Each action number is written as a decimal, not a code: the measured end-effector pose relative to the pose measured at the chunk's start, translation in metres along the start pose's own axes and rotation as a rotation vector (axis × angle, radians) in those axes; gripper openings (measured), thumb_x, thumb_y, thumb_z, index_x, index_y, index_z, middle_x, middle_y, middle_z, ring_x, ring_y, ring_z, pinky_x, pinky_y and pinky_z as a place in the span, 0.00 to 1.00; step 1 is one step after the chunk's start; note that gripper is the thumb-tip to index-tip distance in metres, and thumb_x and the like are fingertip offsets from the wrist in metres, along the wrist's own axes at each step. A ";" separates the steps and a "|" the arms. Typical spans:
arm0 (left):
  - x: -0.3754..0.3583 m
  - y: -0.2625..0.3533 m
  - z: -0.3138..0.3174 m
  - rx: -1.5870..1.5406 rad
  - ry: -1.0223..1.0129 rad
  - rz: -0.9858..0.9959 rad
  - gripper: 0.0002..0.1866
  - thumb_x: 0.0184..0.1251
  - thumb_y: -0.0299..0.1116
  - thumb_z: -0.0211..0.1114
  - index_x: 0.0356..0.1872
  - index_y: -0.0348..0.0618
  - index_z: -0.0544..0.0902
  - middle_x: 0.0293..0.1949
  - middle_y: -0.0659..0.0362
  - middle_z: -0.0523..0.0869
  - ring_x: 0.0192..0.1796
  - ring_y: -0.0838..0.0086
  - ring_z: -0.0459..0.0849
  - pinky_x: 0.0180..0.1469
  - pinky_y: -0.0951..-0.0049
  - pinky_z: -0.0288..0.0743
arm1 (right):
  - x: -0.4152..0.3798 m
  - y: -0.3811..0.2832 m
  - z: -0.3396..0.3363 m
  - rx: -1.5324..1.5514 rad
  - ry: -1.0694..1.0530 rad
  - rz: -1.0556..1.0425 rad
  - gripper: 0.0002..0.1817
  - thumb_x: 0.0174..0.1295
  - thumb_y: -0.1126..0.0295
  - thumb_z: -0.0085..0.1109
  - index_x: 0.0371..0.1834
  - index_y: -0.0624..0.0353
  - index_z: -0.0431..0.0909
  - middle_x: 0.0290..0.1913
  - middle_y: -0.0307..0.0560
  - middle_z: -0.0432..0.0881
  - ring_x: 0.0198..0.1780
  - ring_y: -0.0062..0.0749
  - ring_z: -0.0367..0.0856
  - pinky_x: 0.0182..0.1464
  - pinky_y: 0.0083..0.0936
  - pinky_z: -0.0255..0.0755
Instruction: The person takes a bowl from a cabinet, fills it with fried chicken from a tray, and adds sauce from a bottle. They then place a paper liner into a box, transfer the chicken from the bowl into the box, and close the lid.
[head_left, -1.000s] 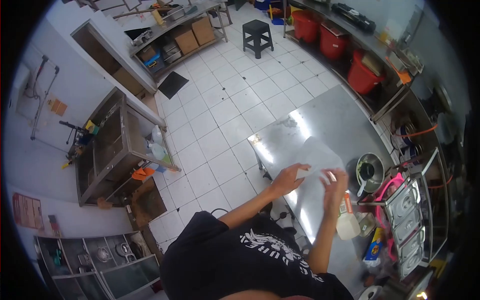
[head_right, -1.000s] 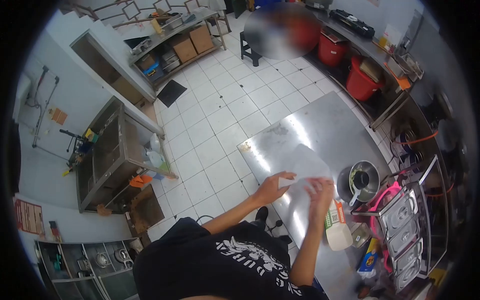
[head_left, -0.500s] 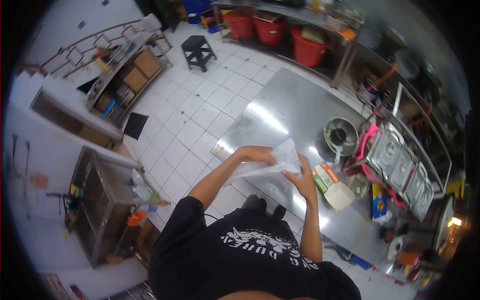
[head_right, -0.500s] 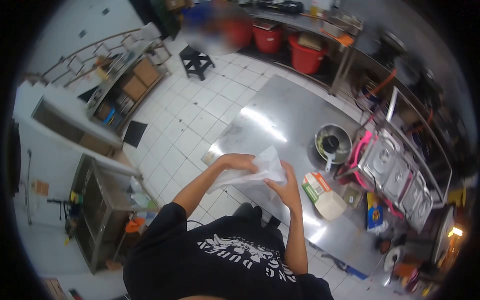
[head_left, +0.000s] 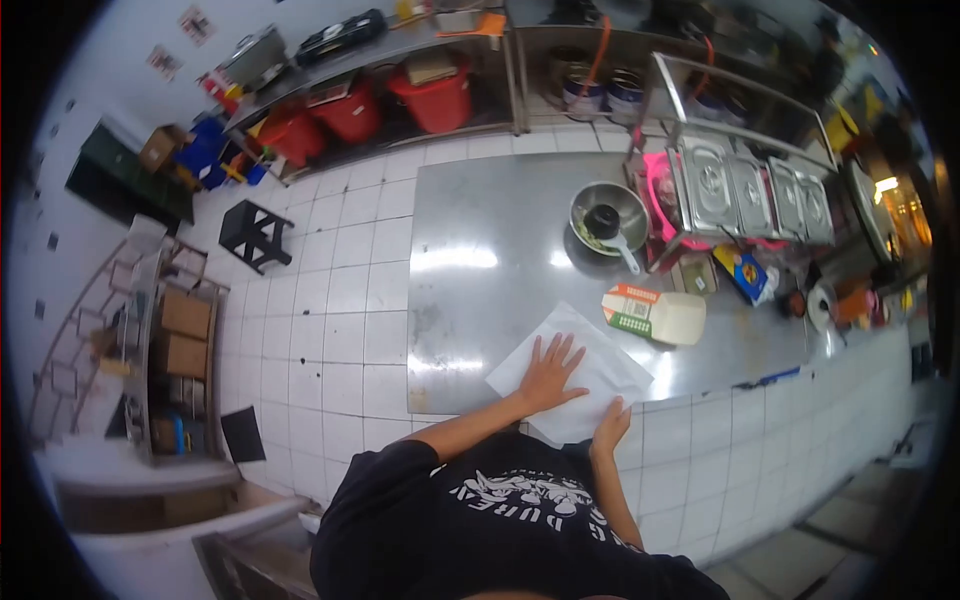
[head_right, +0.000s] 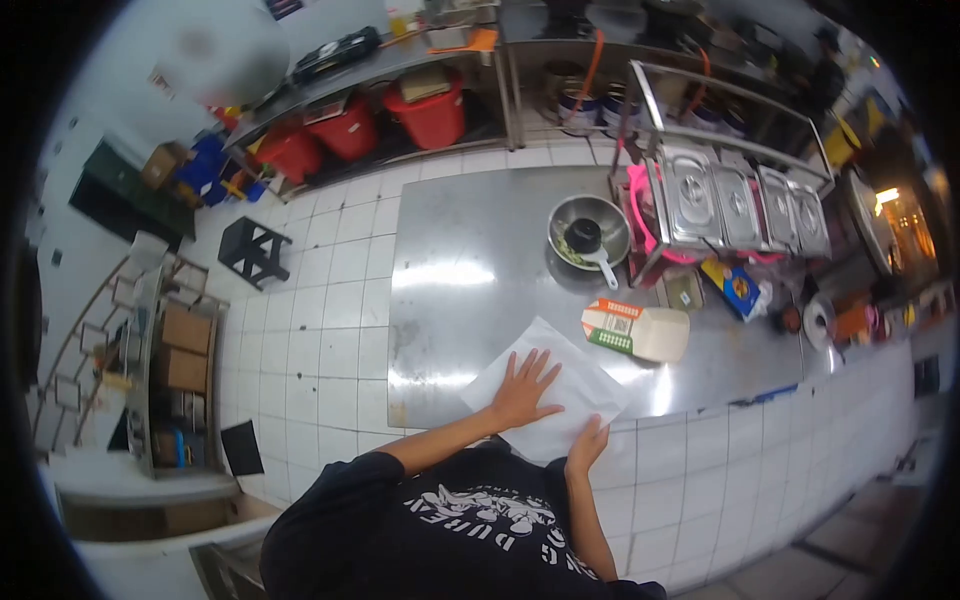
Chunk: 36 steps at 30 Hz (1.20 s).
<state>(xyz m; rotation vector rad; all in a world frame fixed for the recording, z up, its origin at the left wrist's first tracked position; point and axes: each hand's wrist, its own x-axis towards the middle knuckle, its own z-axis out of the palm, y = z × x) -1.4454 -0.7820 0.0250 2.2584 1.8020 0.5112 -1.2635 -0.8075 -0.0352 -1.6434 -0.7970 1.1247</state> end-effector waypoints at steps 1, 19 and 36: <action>-0.005 -0.009 0.011 -0.008 -0.083 0.051 0.44 0.61 0.66 0.58 0.72 0.48 0.64 0.76 0.47 0.53 0.78 0.50 0.48 0.71 0.32 0.40 | -0.015 0.007 -0.002 0.024 0.094 0.009 0.19 0.74 0.62 0.46 0.51 0.71 0.73 0.47 0.53 0.79 0.46 0.33 0.76 0.49 0.28 0.71; 0.040 -0.017 0.038 0.031 -0.431 0.680 0.46 0.58 0.65 0.61 0.73 0.50 0.63 0.77 0.46 0.51 0.78 0.48 0.45 0.70 0.29 0.35 | -0.008 0.101 0.043 0.149 0.756 0.251 0.20 0.71 0.59 0.53 0.29 0.66 0.76 0.23 0.42 0.75 0.28 0.24 0.70 0.33 0.27 0.66; 0.103 0.037 -0.006 -1.060 -0.660 -0.276 0.41 0.70 0.60 0.51 0.72 0.37 0.56 0.56 0.44 0.78 0.51 0.59 0.82 0.47 0.64 0.79 | -0.044 -0.123 -0.066 -0.076 0.387 -0.494 0.06 0.61 0.78 0.56 0.40 0.57 0.79 0.44 0.42 0.81 0.48 0.31 0.79 0.52 0.30 0.71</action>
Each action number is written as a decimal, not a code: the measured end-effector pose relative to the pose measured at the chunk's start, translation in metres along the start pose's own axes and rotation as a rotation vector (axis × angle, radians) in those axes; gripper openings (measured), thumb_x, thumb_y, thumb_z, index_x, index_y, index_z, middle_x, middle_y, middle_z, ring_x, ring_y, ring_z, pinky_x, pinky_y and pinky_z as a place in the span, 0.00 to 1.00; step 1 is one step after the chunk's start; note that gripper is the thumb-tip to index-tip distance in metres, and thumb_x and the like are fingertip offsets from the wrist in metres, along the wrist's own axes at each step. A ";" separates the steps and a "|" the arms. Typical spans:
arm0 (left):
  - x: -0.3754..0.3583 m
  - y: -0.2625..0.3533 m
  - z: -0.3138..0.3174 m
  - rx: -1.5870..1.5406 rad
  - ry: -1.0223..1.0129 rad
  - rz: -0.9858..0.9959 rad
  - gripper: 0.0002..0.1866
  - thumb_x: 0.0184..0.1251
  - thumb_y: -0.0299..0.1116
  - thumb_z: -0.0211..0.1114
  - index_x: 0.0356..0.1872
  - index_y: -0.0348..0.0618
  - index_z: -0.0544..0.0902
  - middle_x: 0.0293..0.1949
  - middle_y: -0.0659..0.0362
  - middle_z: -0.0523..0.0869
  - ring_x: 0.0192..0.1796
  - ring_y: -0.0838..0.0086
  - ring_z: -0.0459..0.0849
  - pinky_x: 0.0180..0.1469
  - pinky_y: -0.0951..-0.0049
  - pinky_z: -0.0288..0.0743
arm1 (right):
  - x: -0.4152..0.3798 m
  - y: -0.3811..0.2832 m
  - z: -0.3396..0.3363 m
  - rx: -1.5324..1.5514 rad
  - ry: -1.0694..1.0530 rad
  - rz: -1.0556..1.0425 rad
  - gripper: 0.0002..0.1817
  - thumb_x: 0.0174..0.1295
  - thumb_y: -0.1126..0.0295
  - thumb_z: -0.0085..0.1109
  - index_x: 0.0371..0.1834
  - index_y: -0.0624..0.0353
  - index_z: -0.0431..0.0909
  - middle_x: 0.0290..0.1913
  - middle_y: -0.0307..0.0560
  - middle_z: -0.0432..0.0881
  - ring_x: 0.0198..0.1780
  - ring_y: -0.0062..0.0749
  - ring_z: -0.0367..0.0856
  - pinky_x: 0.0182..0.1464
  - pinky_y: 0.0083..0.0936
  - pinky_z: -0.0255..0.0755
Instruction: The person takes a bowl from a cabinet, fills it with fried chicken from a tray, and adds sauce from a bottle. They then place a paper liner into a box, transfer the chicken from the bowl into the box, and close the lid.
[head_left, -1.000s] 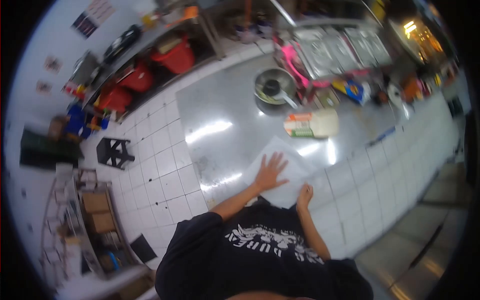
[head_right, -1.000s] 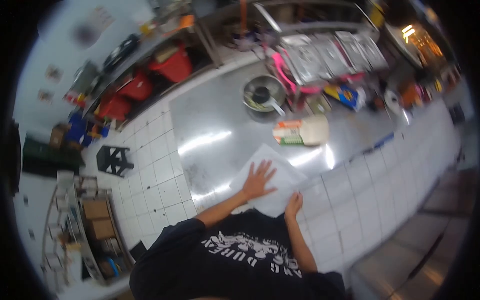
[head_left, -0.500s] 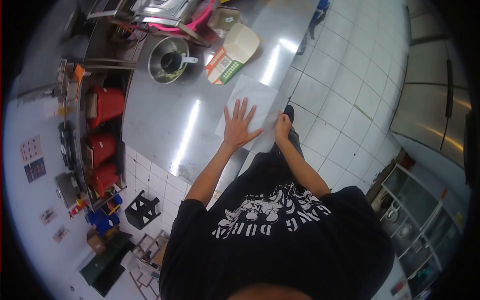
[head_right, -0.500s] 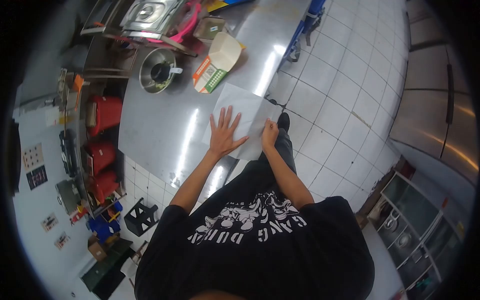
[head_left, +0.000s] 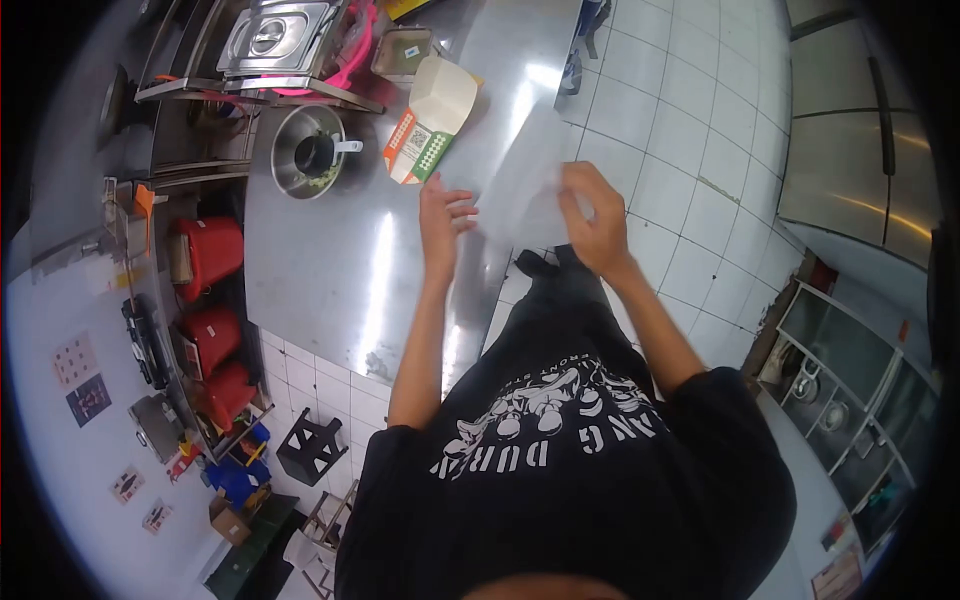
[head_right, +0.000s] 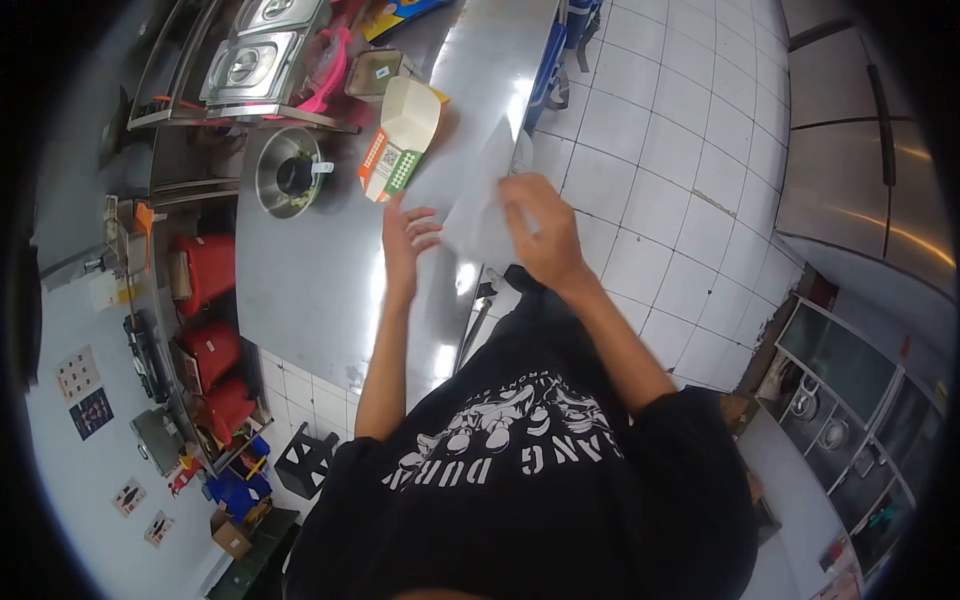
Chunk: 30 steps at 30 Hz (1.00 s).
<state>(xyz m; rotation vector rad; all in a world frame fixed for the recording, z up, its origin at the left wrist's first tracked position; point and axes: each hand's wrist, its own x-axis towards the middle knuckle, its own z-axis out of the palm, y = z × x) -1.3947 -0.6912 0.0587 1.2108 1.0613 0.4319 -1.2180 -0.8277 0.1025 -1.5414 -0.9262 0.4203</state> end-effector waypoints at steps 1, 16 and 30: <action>0.004 0.012 -0.012 -0.305 -0.182 -0.164 0.48 0.69 0.71 0.39 0.75 0.39 0.48 0.53 0.45 0.80 0.45 0.60 0.85 0.44 0.66 0.82 | 0.007 -0.018 -0.007 -0.080 -0.134 -0.241 0.08 0.58 0.79 0.57 0.38 0.54 0.80 0.46 0.41 0.81 0.51 0.34 0.78 0.56 0.34 0.71; -0.051 -0.054 -0.050 -0.071 0.190 -0.211 0.31 0.64 0.31 0.68 0.66 0.36 0.65 0.49 0.52 0.81 0.51 0.70 0.81 0.54 0.67 0.78 | -0.089 0.059 0.011 -0.538 -0.908 -0.407 0.09 0.51 0.72 0.62 0.37 0.52 0.82 0.53 0.45 0.77 0.64 0.41 0.70 0.73 0.54 0.51; -0.141 -0.103 -0.049 0.279 0.492 -0.307 0.44 0.58 0.28 0.72 0.70 0.33 0.51 0.54 0.42 0.73 0.54 0.58 0.78 0.60 0.60 0.73 | -0.113 0.178 0.040 0.497 -0.109 1.034 0.17 0.65 0.65 0.63 0.52 0.61 0.74 0.42 0.39 0.83 0.44 0.23 0.82 0.44 0.25 0.76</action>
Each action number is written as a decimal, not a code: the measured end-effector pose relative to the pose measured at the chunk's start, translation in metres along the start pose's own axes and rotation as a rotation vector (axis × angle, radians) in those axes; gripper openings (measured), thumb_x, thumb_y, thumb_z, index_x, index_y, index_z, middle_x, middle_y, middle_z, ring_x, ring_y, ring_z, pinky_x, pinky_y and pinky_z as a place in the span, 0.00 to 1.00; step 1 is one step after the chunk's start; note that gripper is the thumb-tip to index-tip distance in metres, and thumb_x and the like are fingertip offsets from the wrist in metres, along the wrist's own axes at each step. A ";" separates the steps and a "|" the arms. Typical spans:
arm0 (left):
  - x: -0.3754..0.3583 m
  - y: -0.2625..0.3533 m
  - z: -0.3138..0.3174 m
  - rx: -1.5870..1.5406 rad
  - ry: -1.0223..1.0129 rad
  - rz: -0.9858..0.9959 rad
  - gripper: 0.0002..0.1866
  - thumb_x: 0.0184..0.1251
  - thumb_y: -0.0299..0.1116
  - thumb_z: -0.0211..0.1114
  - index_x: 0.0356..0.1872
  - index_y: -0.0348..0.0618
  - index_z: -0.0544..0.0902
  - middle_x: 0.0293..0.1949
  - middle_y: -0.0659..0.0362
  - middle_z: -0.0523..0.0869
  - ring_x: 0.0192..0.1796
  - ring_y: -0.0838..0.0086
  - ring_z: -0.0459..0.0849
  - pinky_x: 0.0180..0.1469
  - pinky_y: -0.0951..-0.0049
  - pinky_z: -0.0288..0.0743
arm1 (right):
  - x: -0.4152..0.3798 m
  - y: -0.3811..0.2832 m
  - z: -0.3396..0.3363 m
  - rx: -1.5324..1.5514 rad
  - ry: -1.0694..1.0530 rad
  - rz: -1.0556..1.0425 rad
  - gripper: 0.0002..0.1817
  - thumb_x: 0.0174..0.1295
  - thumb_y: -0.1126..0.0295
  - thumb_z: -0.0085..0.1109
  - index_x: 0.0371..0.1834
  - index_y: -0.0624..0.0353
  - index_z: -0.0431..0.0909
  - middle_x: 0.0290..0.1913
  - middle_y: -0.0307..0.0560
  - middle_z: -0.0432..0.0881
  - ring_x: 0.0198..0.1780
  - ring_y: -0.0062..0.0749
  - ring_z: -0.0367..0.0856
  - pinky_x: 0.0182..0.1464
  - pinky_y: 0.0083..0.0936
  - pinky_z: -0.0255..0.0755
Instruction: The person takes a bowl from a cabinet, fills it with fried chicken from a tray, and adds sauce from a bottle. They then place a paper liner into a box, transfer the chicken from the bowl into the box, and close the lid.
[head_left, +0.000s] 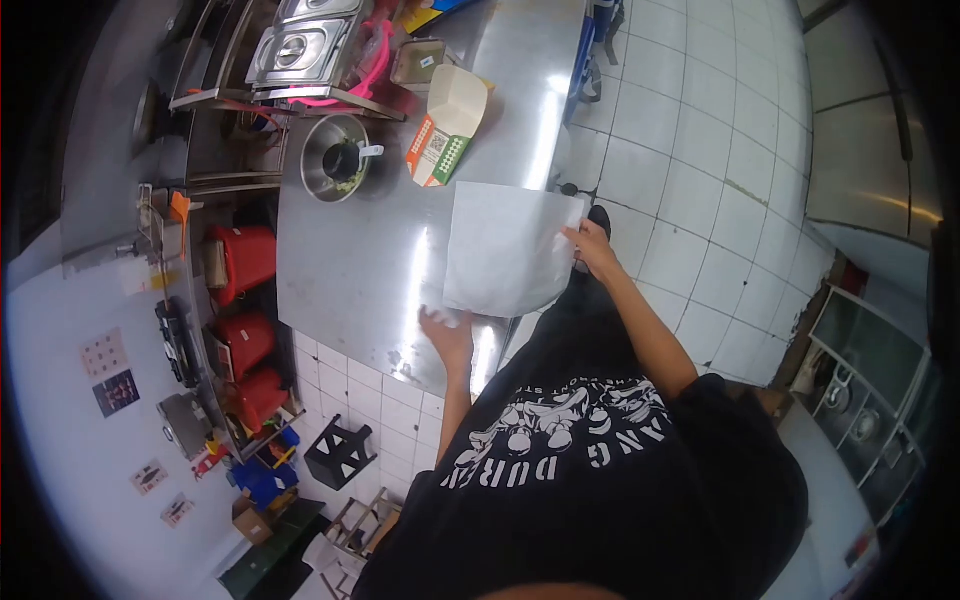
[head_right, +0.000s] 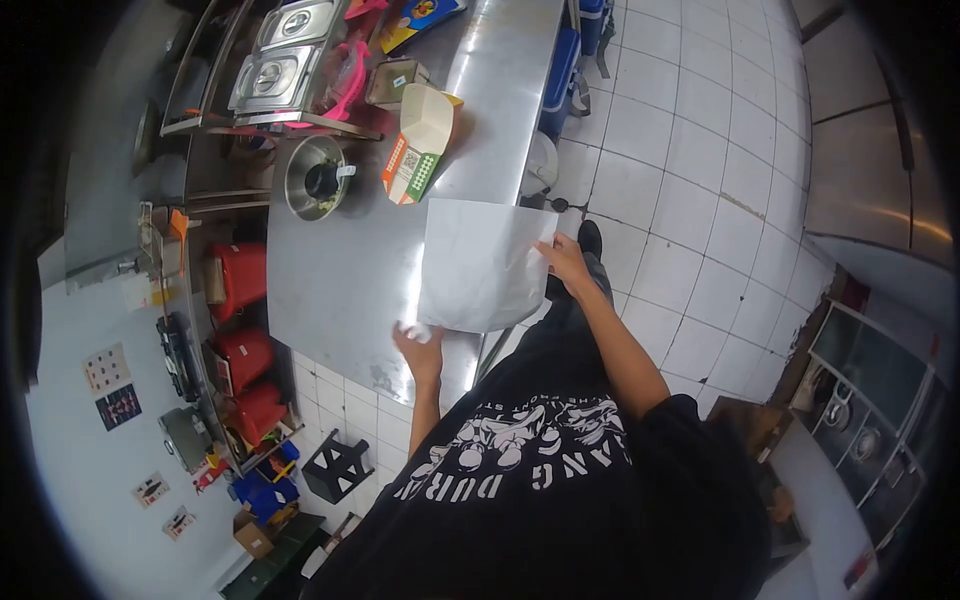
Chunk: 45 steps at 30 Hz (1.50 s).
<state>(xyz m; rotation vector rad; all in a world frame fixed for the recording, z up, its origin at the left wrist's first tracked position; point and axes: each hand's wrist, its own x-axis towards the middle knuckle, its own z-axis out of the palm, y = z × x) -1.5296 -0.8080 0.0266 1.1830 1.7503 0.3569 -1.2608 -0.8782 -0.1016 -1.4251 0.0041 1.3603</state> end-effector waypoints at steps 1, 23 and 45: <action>0.003 0.009 0.004 0.294 0.236 0.373 0.41 0.59 0.28 0.70 0.70 0.33 0.54 0.56 0.42 0.73 0.57 0.54 0.76 0.63 0.58 0.68 | -0.002 -0.001 0.001 0.004 0.033 -0.028 0.13 0.65 0.65 0.61 0.48 0.59 0.77 0.41 0.37 0.83 0.40 0.19 0.81 0.42 0.23 0.76; 0.065 0.077 0.125 0.940 -0.193 1.368 0.39 0.59 0.58 0.63 0.69 0.50 0.70 0.74 0.49 0.59 0.72 0.56 0.59 0.63 0.50 0.54 | 0.054 0.063 0.009 0.512 0.007 -0.081 0.18 0.72 0.56 0.52 0.53 0.59 0.74 0.46 0.43 0.80 0.47 0.30 0.80 0.50 0.29 0.74; 0.067 0.076 0.122 1.007 -0.234 1.341 0.50 0.51 0.72 0.61 0.73 0.52 0.65 0.76 0.48 0.55 0.73 0.52 0.56 0.62 0.48 0.53 | 0.039 0.118 0.043 0.677 -0.183 0.314 0.36 0.67 0.44 0.55 0.66 0.63 0.67 0.59 0.54 0.76 0.59 0.41 0.75 0.63 0.39 0.68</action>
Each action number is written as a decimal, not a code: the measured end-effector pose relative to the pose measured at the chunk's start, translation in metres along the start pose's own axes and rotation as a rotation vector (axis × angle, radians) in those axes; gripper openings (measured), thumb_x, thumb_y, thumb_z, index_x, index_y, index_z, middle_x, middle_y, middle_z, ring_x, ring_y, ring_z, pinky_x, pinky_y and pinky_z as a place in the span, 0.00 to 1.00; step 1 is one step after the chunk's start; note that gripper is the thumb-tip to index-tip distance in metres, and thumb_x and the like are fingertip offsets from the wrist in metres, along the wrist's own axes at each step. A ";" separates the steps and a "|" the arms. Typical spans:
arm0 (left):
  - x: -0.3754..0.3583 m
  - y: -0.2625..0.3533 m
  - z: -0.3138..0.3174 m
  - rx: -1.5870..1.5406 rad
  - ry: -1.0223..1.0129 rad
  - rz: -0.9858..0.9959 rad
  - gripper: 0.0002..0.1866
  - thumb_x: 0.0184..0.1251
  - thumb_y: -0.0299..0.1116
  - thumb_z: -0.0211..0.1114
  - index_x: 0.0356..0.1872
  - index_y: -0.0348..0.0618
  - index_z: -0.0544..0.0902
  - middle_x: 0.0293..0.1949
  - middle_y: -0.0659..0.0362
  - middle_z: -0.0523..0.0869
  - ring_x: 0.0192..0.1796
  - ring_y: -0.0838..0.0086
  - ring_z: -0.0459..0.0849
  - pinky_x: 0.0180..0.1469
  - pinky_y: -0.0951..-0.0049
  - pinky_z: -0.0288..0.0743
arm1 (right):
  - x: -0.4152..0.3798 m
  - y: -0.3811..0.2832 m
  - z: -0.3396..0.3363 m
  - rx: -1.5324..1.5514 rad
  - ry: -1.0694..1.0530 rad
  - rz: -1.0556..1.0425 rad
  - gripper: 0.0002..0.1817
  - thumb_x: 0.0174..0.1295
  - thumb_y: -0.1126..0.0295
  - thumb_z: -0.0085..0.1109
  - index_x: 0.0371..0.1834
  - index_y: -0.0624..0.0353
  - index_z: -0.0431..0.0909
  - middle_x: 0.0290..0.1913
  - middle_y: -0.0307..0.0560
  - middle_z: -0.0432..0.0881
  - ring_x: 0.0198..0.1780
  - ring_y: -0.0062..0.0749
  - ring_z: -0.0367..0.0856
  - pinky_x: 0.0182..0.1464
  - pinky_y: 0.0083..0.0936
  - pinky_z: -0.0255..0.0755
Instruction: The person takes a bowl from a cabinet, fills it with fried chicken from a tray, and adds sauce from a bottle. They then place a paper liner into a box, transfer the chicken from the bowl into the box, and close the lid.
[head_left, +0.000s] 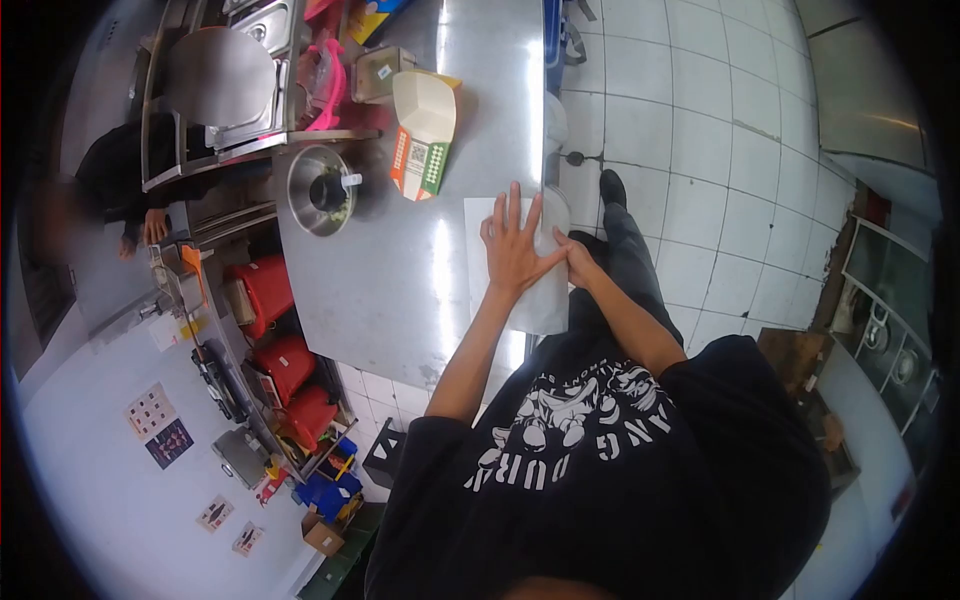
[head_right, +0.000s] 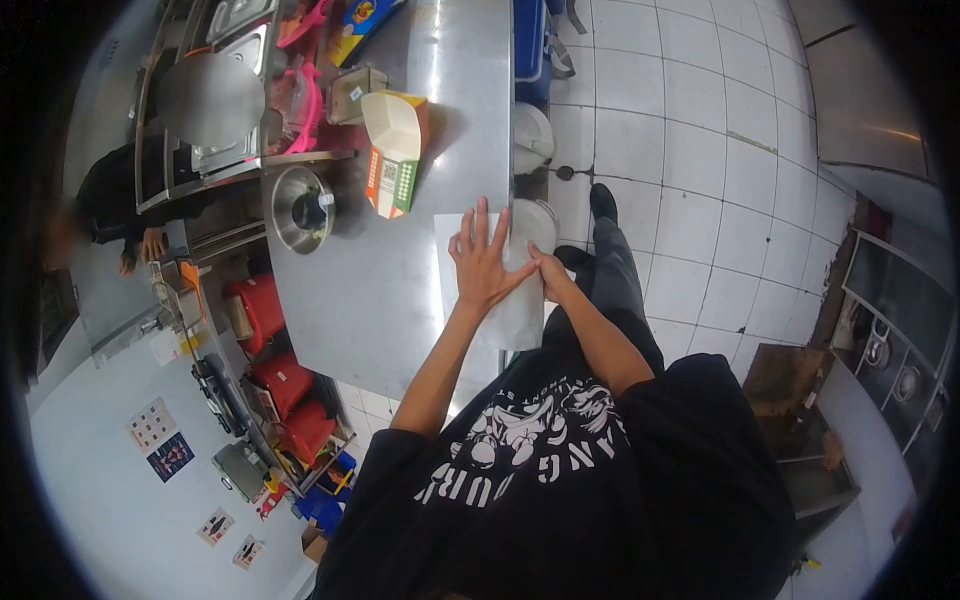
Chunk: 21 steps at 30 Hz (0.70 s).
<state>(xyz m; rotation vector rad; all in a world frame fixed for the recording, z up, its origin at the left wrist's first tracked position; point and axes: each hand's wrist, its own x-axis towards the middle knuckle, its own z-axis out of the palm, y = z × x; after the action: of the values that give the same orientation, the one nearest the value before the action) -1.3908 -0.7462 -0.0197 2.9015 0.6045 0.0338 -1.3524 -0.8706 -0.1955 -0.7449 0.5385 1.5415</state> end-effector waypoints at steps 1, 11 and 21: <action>0.000 0.001 0.001 -0.005 -0.011 -0.004 0.50 0.51 0.72 0.61 0.73 0.52 0.65 0.76 0.48 0.55 0.73 0.52 0.56 0.62 0.48 0.53 | -0.003 0.003 -0.001 0.004 0.008 0.009 0.36 0.67 0.44 0.55 0.66 0.63 0.67 0.59 0.54 0.76 0.59 0.41 0.75 0.63 0.39 0.68; -0.001 -0.003 0.008 0.010 -0.026 -0.041 0.53 0.47 0.76 0.59 0.72 0.54 0.66 0.76 0.48 0.54 0.77 0.51 0.49 0.68 0.35 0.42 | -0.014 0.044 0.021 -0.254 0.352 -0.051 0.42 0.67 0.36 0.45 0.64 0.68 0.70 0.56 0.53 0.79 0.51 0.37 0.80 0.55 0.32 0.73; -0.038 -0.006 0.037 -0.229 0.055 -0.144 0.33 0.60 0.52 0.63 0.66 0.53 0.73 0.63 0.51 0.71 0.70 0.55 0.64 0.69 0.33 0.43 | 0.007 0.081 -0.033 -0.400 0.336 -0.165 0.35 0.70 0.44 0.49 0.65 0.66 0.69 0.53 0.49 0.80 0.56 0.35 0.77 0.58 0.32 0.71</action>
<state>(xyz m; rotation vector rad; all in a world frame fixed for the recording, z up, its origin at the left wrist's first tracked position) -1.4262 -0.7620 -0.0570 2.6375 0.7634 0.1543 -1.4278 -0.8987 -0.2302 -1.3389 0.4023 1.3910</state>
